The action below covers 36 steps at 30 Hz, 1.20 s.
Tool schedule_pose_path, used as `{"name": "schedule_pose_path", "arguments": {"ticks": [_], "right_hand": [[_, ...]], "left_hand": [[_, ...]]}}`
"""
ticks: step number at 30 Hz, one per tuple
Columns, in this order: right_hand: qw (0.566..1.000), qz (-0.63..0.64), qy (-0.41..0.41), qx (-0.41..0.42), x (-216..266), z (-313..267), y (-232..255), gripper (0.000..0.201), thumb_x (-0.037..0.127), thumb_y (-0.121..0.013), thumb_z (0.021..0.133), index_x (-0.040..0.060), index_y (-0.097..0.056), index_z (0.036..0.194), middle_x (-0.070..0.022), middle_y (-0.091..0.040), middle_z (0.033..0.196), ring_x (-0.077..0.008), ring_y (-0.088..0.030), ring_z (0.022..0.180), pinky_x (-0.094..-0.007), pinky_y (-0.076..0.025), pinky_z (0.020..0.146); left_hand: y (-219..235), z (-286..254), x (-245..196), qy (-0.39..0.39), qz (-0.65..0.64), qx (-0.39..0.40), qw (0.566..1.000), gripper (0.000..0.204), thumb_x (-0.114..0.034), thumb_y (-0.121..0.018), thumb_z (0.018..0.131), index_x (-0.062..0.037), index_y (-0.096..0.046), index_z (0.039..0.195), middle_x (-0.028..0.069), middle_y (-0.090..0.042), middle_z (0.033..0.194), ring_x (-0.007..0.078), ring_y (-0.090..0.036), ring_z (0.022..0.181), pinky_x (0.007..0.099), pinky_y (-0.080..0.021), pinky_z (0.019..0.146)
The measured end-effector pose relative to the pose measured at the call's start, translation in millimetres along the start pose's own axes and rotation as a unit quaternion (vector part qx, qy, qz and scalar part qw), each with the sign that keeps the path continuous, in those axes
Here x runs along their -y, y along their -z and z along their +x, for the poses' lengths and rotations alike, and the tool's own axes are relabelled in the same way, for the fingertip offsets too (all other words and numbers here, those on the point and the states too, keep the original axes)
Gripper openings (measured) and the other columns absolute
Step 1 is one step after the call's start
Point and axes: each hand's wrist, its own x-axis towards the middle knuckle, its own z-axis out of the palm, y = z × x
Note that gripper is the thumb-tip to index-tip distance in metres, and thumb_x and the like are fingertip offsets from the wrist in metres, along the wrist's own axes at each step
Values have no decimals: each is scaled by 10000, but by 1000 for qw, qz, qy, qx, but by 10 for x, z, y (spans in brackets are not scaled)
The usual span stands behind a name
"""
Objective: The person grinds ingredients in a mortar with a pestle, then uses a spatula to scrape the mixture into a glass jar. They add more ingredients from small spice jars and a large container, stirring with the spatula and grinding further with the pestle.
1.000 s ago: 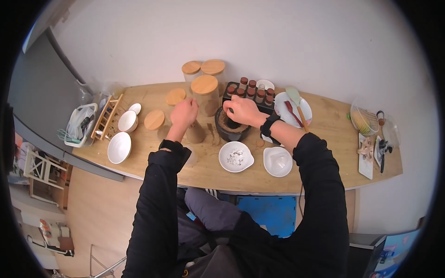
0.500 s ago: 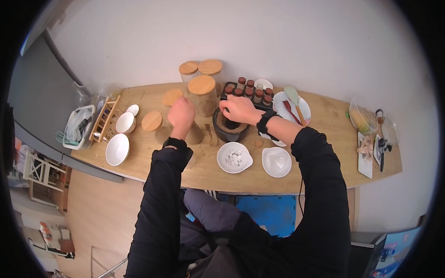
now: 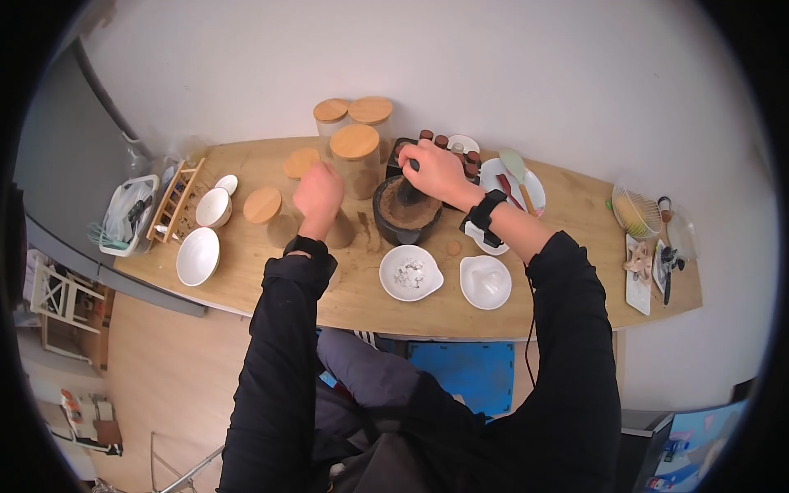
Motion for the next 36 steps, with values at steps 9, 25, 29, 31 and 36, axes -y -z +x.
{"name": "schedule_pose_path", "arguments": {"ticks": [9,25,29,31,36], "right_hand": [[999,5,-17,-28,7,-97,143,74,204,-585,825,171,-632,871,-59,-566,866,-272,-595,759,-384,-486,653],[998,-7,9,-59,-37,-352,504,55,161,-581,832,148,-630,854,-43,-550,832,-249,-587,721,-365,-473,611],[999,-21,17,-35,-13,-376,443,54,168,-590,828,158,-636,854,-41,-554,841,-245,-590,714,-366,-479,601],[999,-25,15,-19,-41,-390,387,53,172,-593,827,163,-638,855,-40,-554,842,-242,-592,713,-368,-483,599],[999,-32,37,-21,-69,-382,282,56,187,-590,827,172,-636,855,-34,-551,851,-238,-594,705,-364,-487,587]], "left_hand": [[12,-21,-13,-7,-7,-32,999,208,-206,-477,875,-73,-632,838,159,-677,833,339,-657,794,446,-509,667],[-28,-23,-3,-21,-6,-40,999,148,-160,-506,842,-68,-617,809,160,-672,780,345,-661,759,441,-515,635],[1,-19,1,-18,2,-43,999,149,-163,-510,843,-69,-621,811,159,-674,786,339,-664,759,437,-518,635],[-2,-22,-14,-17,7,-38,999,149,-164,-512,842,-69,-623,816,159,-675,791,338,-665,762,437,-519,638],[9,-34,-18,-13,9,-35,999,147,-167,-516,841,-72,-626,825,161,-676,808,339,-663,775,442,-516,649]]}}
